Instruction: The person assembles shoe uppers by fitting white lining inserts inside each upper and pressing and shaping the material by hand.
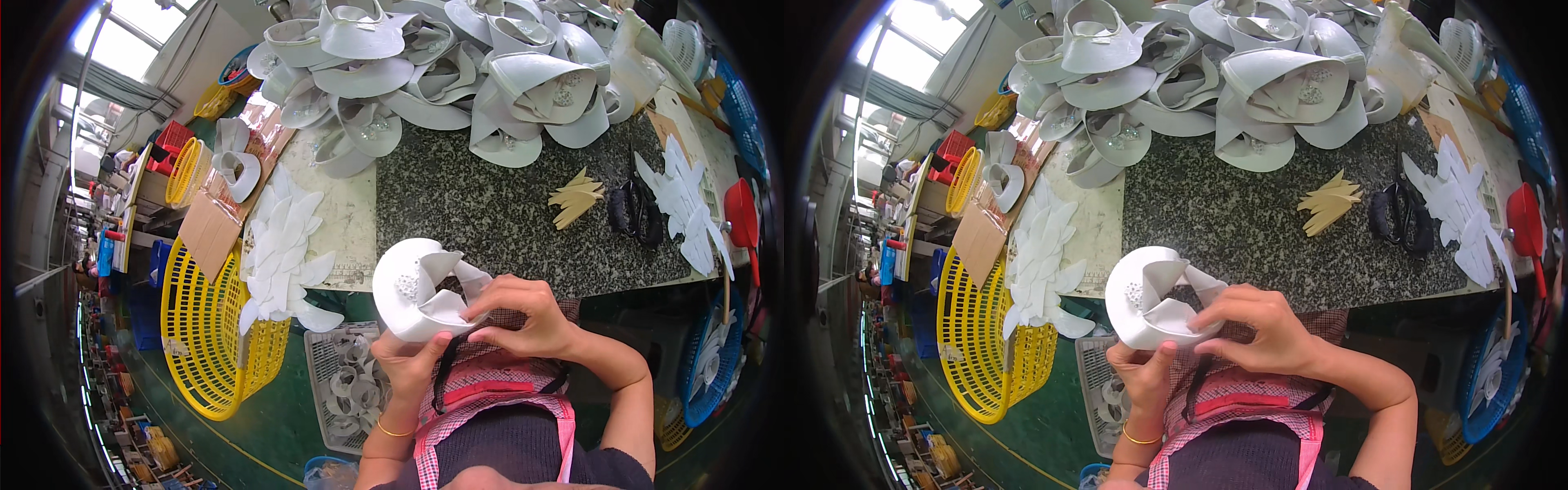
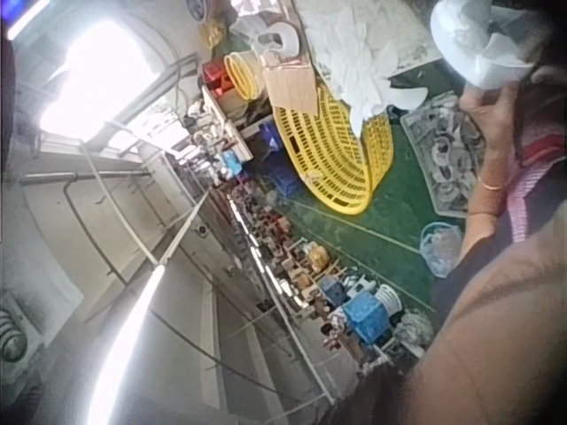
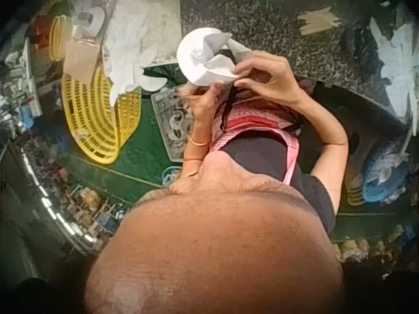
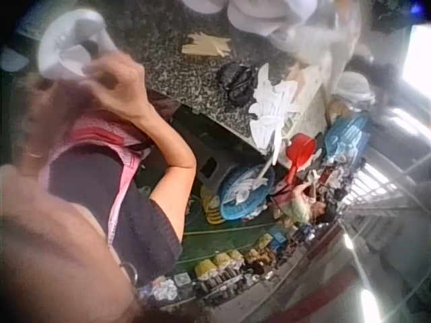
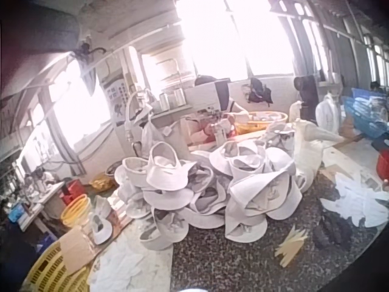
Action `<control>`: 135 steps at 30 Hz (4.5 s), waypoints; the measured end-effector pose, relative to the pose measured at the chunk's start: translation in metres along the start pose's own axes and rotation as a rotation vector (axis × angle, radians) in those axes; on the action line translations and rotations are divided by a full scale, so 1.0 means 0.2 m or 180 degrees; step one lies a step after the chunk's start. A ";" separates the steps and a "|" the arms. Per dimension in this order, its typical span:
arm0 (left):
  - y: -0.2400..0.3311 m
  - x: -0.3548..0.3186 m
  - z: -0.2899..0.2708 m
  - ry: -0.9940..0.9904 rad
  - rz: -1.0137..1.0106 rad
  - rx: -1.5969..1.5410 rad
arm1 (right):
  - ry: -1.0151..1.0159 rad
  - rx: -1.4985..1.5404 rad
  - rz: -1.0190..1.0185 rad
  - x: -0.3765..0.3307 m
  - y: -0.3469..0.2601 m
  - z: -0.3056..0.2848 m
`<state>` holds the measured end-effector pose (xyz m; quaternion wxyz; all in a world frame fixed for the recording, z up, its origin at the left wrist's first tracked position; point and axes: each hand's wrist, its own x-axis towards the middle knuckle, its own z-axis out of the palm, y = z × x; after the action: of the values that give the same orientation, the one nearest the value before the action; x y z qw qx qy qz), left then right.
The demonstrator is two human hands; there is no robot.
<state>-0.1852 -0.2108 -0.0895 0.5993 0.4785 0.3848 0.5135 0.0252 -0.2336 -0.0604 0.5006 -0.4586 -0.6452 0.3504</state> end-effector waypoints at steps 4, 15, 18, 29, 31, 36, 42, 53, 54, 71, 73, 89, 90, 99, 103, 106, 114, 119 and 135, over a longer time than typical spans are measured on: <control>0.01 0.02 0.01 -0.0252 -0.0836 -0.0704 | -0.0167 -0.0340 -0.0046 -0.03 0.05 0.00; 0.05 0.02 0.01 -0.0947 -0.0909 -0.0334 | -0.0361 0.0368 0.0549 0.08 -0.03 -0.11; 0.06 0.01 0.03 -0.1105 -0.0864 -0.0270 | -0.0734 -0.0414 0.0514 0.14 -0.08 -0.09; 0.07 0.08 -0.03 -0.1560 -0.1127 -0.0100 | -0.0229 -0.0208 -0.0026 0.18 0.08 -0.01; 0.07 0.09 -0.04 -0.1464 -0.1286 -0.0035 | -0.0223 -0.0291 -0.0170 0.19 0.10 0.00; 0.06 0.09 0.00 -0.1099 -0.0973 -0.0357 | -0.0545 0.0557 0.0770 0.18 0.02 -0.05; 0.04 0.09 0.04 -0.0797 -0.0818 -0.0295 | -0.0622 0.0852 0.0690 0.20 0.01 -0.09; -0.05 0.19 0.19 -0.0350 -0.0371 -0.0309 | 0.0965 -0.0728 -0.0535 0.02 0.12 -0.07; -0.05 0.20 0.21 -0.0376 -0.0360 -0.0326 | 0.0932 -0.0657 -0.0466 0.00 0.13 -0.07; -0.08 0.26 0.29 -0.0322 0.0013 0.0160 | 0.0654 -0.0243 0.0523 0.02 0.14 -0.13; -0.08 0.26 0.28 -0.0337 0.0022 0.0209 | 0.0533 -0.0055 0.0694 0.03 0.13 -0.13; -0.11 0.18 0.21 -0.0255 -0.0132 0.0109 | 0.0476 -0.0203 0.0535 -0.01 0.10 -0.11; -0.11 0.17 0.20 -0.0250 -0.0137 0.0117 | 0.0529 -0.0268 0.0420 -0.01 0.10 -0.11; -0.10 0.10 0.20 -0.0290 -0.0346 -0.0031 | 0.0677 -0.0258 0.0058 -0.05 0.09 -0.09; -0.11 0.11 0.20 -0.0357 -0.0309 0.0108 | 0.0389 -0.0133 0.0615 -0.02 0.04 -0.12; -0.10 0.12 0.23 -0.0422 -0.0237 0.0045 | 0.0323 -0.0079 0.0781 0.01 0.04 -0.13; -0.03 0.17 0.27 -0.0702 -0.0250 -0.0127 | 0.0601 0.0085 0.0641 0.00 0.00 -0.11; -0.02 0.16 0.23 -0.0842 -0.0368 0.0560 | 0.0491 -0.0075 0.0565 0.02 0.00 -0.13; 0.13 0.20 0.04 -0.0704 -0.1521 -0.0817 | -0.0621 -0.0986 -0.0361 0.11 -0.01 -0.21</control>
<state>-0.1764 -0.1720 -0.0619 0.7972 0.3477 0.3509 0.3471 0.0638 -0.2130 -0.0407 0.3780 -0.4570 -0.7617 0.2609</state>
